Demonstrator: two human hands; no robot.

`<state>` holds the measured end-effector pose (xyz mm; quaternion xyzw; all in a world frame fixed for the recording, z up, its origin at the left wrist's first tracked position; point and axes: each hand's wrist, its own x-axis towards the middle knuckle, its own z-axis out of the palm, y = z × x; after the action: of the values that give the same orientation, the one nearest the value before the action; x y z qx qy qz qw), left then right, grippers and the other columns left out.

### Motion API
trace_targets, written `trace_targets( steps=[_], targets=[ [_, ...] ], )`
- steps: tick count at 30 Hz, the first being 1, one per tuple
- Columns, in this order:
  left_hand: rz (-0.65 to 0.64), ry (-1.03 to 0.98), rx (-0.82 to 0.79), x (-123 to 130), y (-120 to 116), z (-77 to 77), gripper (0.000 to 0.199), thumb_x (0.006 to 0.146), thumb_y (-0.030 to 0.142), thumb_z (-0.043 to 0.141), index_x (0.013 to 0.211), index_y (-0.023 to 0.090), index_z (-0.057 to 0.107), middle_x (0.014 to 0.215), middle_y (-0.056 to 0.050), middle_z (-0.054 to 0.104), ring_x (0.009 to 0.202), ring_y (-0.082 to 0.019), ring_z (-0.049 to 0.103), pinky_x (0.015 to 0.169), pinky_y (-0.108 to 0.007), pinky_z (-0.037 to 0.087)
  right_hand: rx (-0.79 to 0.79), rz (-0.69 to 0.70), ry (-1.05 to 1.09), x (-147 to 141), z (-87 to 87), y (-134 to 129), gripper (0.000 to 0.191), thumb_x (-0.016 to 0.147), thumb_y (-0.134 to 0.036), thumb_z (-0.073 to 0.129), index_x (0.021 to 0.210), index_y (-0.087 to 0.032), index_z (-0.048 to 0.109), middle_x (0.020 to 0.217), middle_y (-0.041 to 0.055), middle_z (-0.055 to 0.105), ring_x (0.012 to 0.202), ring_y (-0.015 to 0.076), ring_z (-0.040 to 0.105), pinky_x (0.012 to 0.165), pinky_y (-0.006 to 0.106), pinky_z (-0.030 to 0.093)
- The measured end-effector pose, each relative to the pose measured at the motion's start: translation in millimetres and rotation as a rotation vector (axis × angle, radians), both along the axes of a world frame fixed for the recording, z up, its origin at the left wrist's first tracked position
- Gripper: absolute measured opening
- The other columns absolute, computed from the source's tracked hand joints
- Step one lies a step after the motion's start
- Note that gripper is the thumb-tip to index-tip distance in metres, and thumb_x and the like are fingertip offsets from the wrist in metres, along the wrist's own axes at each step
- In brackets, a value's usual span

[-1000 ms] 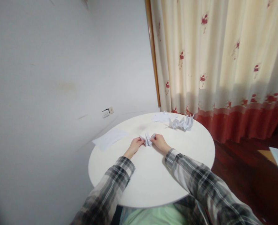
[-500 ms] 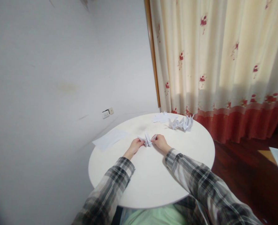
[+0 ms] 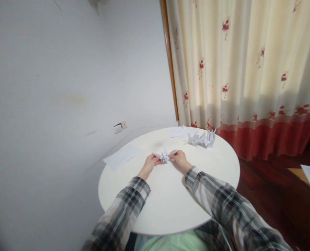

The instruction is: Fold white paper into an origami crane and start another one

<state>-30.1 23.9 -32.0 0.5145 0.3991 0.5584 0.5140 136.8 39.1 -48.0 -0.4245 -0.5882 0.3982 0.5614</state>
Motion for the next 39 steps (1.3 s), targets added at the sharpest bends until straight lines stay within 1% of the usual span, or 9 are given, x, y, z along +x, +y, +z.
trace_targets(
  steps=[5,8,12,16,22,27,31,36,39],
  targets=[
    [0.002,-0.042,0.019,2,-4,5.5,0.025,0.061,0.024,0.067,0.077,0.008,0.057,0.075,-0.007,0.064,0.065,-0.013,0.059,0.075,-0.034,0.048,0.007,-0.004,0.08,-2,5.3,-1,0.024,0.054,-0.035,0.064,0.065,-0.015,0.059,0.062,0.0041,0.062,0.06,0.0157,0.057,0.059,0.027,0.044],
    [-0.027,-0.082,0.057,4,-3,6.7,0.03,0.06,0.028,0.067,0.081,0.009,0.057,0.084,-0.009,0.064,0.071,-0.014,0.06,0.077,-0.033,0.046,0.015,0.049,0.187,-4,11.8,-4,0.026,0.052,-0.036,0.066,0.066,-0.016,0.058,0.068,0.0041,0.063,0.066,0.0159,0.058,0.066,0.028,0.046],
    [-0.055,-0.122,0.103,6,-1,7.5,0.034,0.06,0.032,0.066,0.084,0.01,0.057,0.093,-0.01,0.063,0.082,-0.016,0.059,0.081,-0.032,0.043,0.006,0.101,0.3,-5,19.7,-10,0.031,0.05,-0.038,0.068,0.069,-0.016,0.057,0.07,0.0033,0.062,0.07,0.0165,0.059,0.072,0.031,0.046],
    [-0.043,-0.16,0.089,8,-1,10.2,0.032,0.059,0.031,0.067,0.083,0.011,0.057,0.095,-0.011,0.063,0.084,-0.016,0.059,0.082,-0.031,0.042,-0.009,0.122,0.359,-5,23.6,-14,0.033,0.05,-0.038,0.069,0.071,-0.015,0.057,0.072,0.0033,0.063,0.072,0.0168,0.059,0.075,0.032,0.046],
    [-0.04,-0.192,0.065,9,-4,13.7,0.026,0.06,0.026,0.066,0.081,0.012,0.058,0.092,-0.008,0.064,0.084,-0.015,0.059,0.082,-0.03,0.042,-0.023,0.178,0.427,-6,24.9,-17,0.032,0.053,-0.037,0.069,0.073,-0.014,0.058,0.075,0.0039,0.063,0.072,0.0153,0.059,0.076,0.031,0.046],
    [-0.011,-0.169,0.069,10,-3,13.8,0.02,0.06,0.023,0.064,0.075,0.012,0.058,0.086,-0.007,0.065,0.083,-0.016,0.059,0.081,-0.029,0.042,-0.038,0.179,0.446,-6,24.8,-16,0.034,0.051,-0.039,0.07,0.073,-0.015,0.058,0.074,0.0035,0.063,0.072,0.0158,0.058,0.075,0.032,0.047],
    [-0.028,-0.178,0.064,10,-4,13.6,0.018,0.059,0.017,0.062,0.076,0.012,0.058,0.084,-0.006,0.065,0.081,-0.015,0.059,0.082,-0.03,0.041,-0.043,0.19,0.441,-4,23.6,-14,0.033,0.053,-0.037,0.07,0.075,-0.015,0.059,0.075,0.0036,0.063,0.071,0.0151,0.059,0.075,0.031,0.047],
    [-0.052,-0.19,0.07,9,-3,12.4,0.016,0.06,0.015,0.06,0.075,0.012,0.058,0.083,-0.005,0.065,0.079,-0.014,0.058,0.081,-0.029,0.041,0.001,0.242,0.402,-1,22.7,-12,0.029,0.056,-0.035,0.068,0.076,-0.015,0.06,0.077,0.0033,0.063,0.073,0.0148,0.059,0.077,0.03,0.046],
    [-0.044,-0.186,0.061,9,-2,11.7,0.016,0.06,0.014,0.06,0.076,0.011,0.058,0.082,-0.005,0.065,0.078,-0.013,0.058,0.08,-0.029,0.042,0.029,0.224,0.373,0,23.8,-13,0.029,0.056,-0.035,0.068,0.075,-0.014,0.06,0.077,0.004,0.064,0.074,0.0157,0.059,0.078,0.032,0.046]
  ],
)
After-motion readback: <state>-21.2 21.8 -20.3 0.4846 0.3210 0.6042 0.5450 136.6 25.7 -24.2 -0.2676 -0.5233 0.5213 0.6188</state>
